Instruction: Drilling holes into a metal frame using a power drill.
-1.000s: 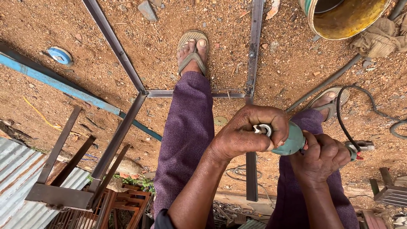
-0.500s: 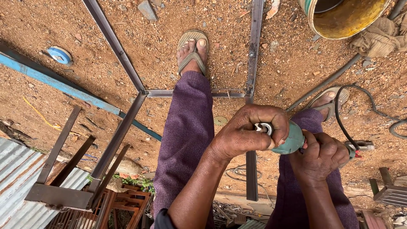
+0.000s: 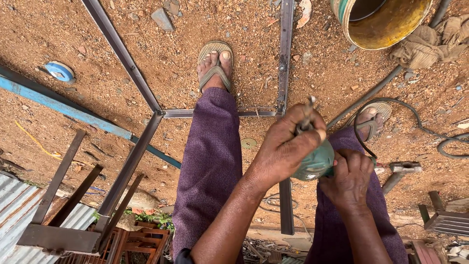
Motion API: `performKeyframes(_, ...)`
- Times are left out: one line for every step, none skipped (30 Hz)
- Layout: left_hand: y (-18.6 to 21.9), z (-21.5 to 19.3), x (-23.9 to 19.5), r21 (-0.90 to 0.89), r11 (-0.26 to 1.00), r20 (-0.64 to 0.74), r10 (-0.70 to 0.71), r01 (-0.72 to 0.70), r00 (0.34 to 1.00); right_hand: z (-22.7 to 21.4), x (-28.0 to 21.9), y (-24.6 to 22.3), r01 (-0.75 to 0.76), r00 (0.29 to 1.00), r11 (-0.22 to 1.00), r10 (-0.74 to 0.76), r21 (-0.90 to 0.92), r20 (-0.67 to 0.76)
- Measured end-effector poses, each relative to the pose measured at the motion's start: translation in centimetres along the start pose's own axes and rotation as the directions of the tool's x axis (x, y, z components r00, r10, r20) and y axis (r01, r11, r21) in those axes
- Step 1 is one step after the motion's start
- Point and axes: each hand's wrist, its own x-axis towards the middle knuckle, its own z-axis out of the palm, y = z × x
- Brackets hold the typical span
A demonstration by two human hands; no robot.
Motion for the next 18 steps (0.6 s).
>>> performKeyframes(-0.3, 0.2, 0.1, 0.041, 0.996, -0.133, -0.069, 0.075, 0.989, -0.3, -0.1, -0.1, 0.039, 0.993, 0.997, -0.046, 0.065, 0.105)
performKeyframes(-0.6, -0.4, 0.7, 0.038, 0.996, -0.133, -0.075, 0.08, 0.988, -1.2, 0.2, -1.1, 0.036, 0.993, 0.997, -0.043, 0.065, 0.111)
performKeyframes(-1.0, -0.9, 1.2, -0.052, 0.987, -0.228, -0.16, 0.153, 0.96, -2.1, 0.4, -2.1, 0.029, 0.974, 0.993, -0.054, 0.113, 0.219)
performKeyframes(-1.5, -1.5, 1.7, -0.145, 0.966, -0.313, -0.25, 0.214, 0.916, -2.9, 0.6, -3.1, 0.016, 0.944, 0.987, -0.068, 0.161, 0.323)
performKeyframes(-2.6, -2.0, 2.0, -0.151, 0.962, -0.31, -0.266, 0.229, 0.913, -3.7, 0.3, -3.7, 0.006, 0.94, 0.987, -0.061, 0.162, 0.337)
performKeyframes(-3.9, -2.6, 2.3, -0.105, 0.971, -0.348, -0.24, 0.217, 0.906, -4.5, -0.1, -4.2, -0.022, 0.923, 0.973, -0.069, 0.23, 0.378)
performKeyframes(-5.3, -3.0, 2.4, -0.06, 0.976, -0.383, -0.218, 0.211, 0.898, -5.3, -0.7, -4.8, -0.057, 0.902, 0.953, -0.078, 0.296, 0.424)
performKeyframes(-6.7, -3.3, 2.5, -0.07, 0.97, -0.381, -0.241, 0.232, 0.893, -5.6, -1.5, -5.2, -0.073, 0.894, 0.952, -0.069, 0.296, 0.443)
performKeyframes(-8.1, -3.5, 2.9, -0.124, 0.951, -0.339, -0.31, 0.284, 0.888, -5.9, -2.0, -5.3, -0.103, 0.914, 0.929, -0.052, 0.354, 0.403)
performKeyframes(-9.4, -3.7, 3.3, -0.176, 0.925, -0.292, -0.375, 0.336, 0.88, -6.2, -2.4, -5.3, -0.131, 0.932, 0.902, -0.03, 0.412, 0.362)
performKeyframes(-10.5, -3.5, 4.2, -0.183, 0.923, -0.285, -0.379, 0.338, 0.88, -5.8, -2.2, -5.5, -0.135, 0.93, 0.905, -0.025, 0.403, 0.366)
performKeyframes(-11.5, -3.3, 5.1, -0.194, 0.906, -0.264, -0.417, 0.376, 0.87, -5.4, -1.9, -5.6, -0.247, 0.904, 0.904, 0.086, 0.348, 0.418)
performKeyframes(-12.6, -3.2, 6.0, -0.203, 0.886, -0.241, -0.458, 0.417, 0.856, -5.0, -1.6, -5.8, -0.359, 0.864, 0.888, 0.199, 0.289, 0.463)
performKeyframes(-13.8, -3.2, 6.5, -0.207, 0.882, -0.233, -0.465, 0.423, 0.854, -4.6, -1.3, -5.3, -0.366, 0.86, 0.887, 0.207, 0.281, 0.467)
performKeyframes(-14.8, -3.4, 7.1, -0.166, 0.89, -0.248, -0.455, 0.426, 0.855, -4.0, -0.9, -5.0, -0.365, 0.87, 0.88, 0.206, 0.303, 0.449)
performKeyframes(-15.9, -3.6, 7.6, -0.123, 0.896, -0.262, -0.445, 0.427, 0.856, -3.5, -0.4, -4.7, -0.362, 0.879, 0.874, 0.204, 0.325, 0.43)
performKeyframes(-16.4, -4.0, 8.0, -0.121, 0.895, -0.265, -0.446, 0.429, 0.855, -3.1, 0.3, -4.9, -0.363, 0.879, 0.872, 0.203, 0.329, 0.431)
performKeyframes(-16.8, -4.4, 8.3, -0.11, 0.898, -0.267, -0.44, 0.427, 0.857, -2.9, 1.0, -5.1, -0.369, 0.876, 0.876, 0.216, 0.31, 0.432)
